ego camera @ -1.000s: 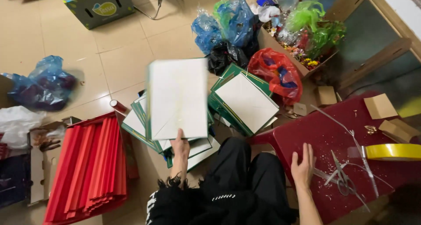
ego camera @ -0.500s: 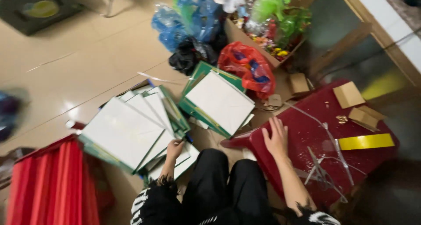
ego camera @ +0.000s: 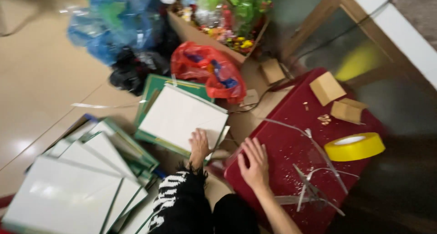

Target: Applying double-sided tape to gift bags and stacking them

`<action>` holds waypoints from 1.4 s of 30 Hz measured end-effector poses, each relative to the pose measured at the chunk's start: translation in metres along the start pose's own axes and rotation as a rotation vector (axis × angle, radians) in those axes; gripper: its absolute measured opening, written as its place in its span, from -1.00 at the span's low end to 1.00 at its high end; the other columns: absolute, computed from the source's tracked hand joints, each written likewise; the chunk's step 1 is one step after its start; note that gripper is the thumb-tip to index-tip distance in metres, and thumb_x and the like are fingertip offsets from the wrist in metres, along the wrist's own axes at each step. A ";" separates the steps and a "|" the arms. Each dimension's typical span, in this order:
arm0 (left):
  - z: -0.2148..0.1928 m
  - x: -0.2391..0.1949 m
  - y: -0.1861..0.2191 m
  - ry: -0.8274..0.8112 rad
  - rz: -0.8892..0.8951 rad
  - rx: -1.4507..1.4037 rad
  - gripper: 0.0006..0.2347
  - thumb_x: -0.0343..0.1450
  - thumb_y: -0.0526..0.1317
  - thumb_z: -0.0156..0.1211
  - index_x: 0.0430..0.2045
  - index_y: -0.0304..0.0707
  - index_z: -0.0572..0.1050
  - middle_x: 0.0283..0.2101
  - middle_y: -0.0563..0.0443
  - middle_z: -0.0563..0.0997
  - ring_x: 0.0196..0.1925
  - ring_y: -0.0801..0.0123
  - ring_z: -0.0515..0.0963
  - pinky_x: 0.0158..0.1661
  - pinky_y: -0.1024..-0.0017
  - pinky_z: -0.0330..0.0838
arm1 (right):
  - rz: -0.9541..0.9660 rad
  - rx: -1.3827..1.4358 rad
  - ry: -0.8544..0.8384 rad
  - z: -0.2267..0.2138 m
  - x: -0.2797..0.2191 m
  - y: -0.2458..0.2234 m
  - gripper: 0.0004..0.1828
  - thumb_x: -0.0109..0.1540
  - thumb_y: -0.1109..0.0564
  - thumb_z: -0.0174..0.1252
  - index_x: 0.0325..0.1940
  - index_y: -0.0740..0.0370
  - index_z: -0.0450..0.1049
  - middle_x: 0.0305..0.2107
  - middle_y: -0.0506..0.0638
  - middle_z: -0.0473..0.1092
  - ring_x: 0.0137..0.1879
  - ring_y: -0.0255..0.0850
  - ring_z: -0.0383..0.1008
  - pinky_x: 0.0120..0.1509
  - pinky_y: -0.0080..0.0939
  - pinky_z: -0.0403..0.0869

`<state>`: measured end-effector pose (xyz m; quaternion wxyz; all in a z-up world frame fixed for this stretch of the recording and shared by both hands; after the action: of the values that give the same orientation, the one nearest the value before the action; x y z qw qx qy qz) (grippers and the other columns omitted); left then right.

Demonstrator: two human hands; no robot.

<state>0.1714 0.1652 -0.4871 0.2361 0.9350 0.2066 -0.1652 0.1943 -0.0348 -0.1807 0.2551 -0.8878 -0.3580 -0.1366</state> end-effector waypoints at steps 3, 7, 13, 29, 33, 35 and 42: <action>0.041 0.023 0.019 0.012 0.046 0.071 -0.37 0.34 0.08 0.28 0.24 -0.25 0.29 0.22 -0.37 0.41 0.21 -0.21 0.49 0.10 -0.02 0.51 | 0.004 0.021 0.014 0.001 0.001 0.000 -0.58 0.24 -0.01 0.22 0.19 -0.01 0.53 0.29 -0.06 0.38 0.46 -0.05 0.28 0.50 0.11 0.18; 0.094 0.017 0.013 -0.003 0.064 0.137 -0.34 0.31 0.13 0.26 0.23 -0.29 0.32 0.18 -0.43 0.44 0.15 -0.24 0.53 0.03 -0.04 0.52 | 0.102 0.138 -0.067 -0.028 0.022 -0.017 -0.57 0.21 0.13 0.22 0.17 0.20 0.51 0.24 -0.01 0.41 0.46 0.02 0.28 0.56 0.17 0.18; 0.085 0.058 -0.004 0.034 0.047 0.340 -0.26 0.26 0.24 0.22 0.21 -0.39 0.38 0.10 -0.54 0.51 0.03 -0.31 0.61 -0.10 -0.08 0.54 | 0.061 0.085 0.012 -0.003 0.003 0.004 -0.67 0.29 0.06 0.18 0.14 0.00 0.56 0.24 -0.10 0.43 0.45 -0.08 0.29 0.51 0.10 0.18; -0.368 -0.336 0.136 0.717 0.526 -0.002 -0.52 0.24 -0.36 -0.06 0.09 -0.02 0.46 -0.07 -0.08 0.68 -0.07 -0.01 0.70 0.08 0.04 0.46 | 0.671 0.992 -0.101 -0.007 0.015 0.040 -0.49 0.42 -0.14 -0.07 0.38 0.14 0.26 0.31 0.14 0.31 0.51 0.13 0.16 0.59 0.35 -0.25; -0.353 -0.446 0.169 0.510 0.959 -0.123 -0.50 0.20 -0.39 -0.22 -0.03 -0.10 0.57 0.10 0.07 0.66 0.21 0.20 0.57 0.39 -0.17 -0.12 | 1.298 1.787 -0.018 -0.053 -0.035 0.029 -0.25 0.34 -0.42 -0.11 0.38 0.13 0.36 0.14 0.05 0.46 0.28 0.01 0.44 0.55 0.36 -0.17; -0.342 -0.469 0.152 0.455 0.939 -0.242 -0.57 0.26 -0.43 -0.11 -0.10 -0.02 0.63 0.05 0.11 0.70 0.23 0.16 0.56 0.36 -0.23 -0.25 | 1.100 1.514 -0.028 -0.015 -0.073 0.116 -0.36 0.37 -0.21 -0.03 0.41 0.23 0.30 0.27 0.19 0.29 0.42 0.08 0.23 0.61 0.24 -0.13; -0.262 -0.439 0.001 0.588 0.266 -0.682 -0.61 0.05 -0.69 -0.24 -0.71 -0.40 0.64 0.17 -0.01 0.62 0.42 0.02 0.38 0.40 0.14 0.18 | 1.201 1.155 -0.221 -0.125 -0.207 0.066 -0.48 0.14 0.30 0.23 0.20 0.51 0.41 0.01 0.38 0.49 0.11 0.16 0.53 0.21 0.07 0.50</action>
<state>-0.1506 0.1627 -0.0896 0.4805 0.8295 0.1856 0.2159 0.0874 -0.2612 -0.1884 0.6624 -0.6655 0.1390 0.3147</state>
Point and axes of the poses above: each hand's wrist, its own x-axis towards the middle knuckle, its own z-axis out of the palm, y = z × x, the point moved 10 cm from there along x, towards the middle knuckle
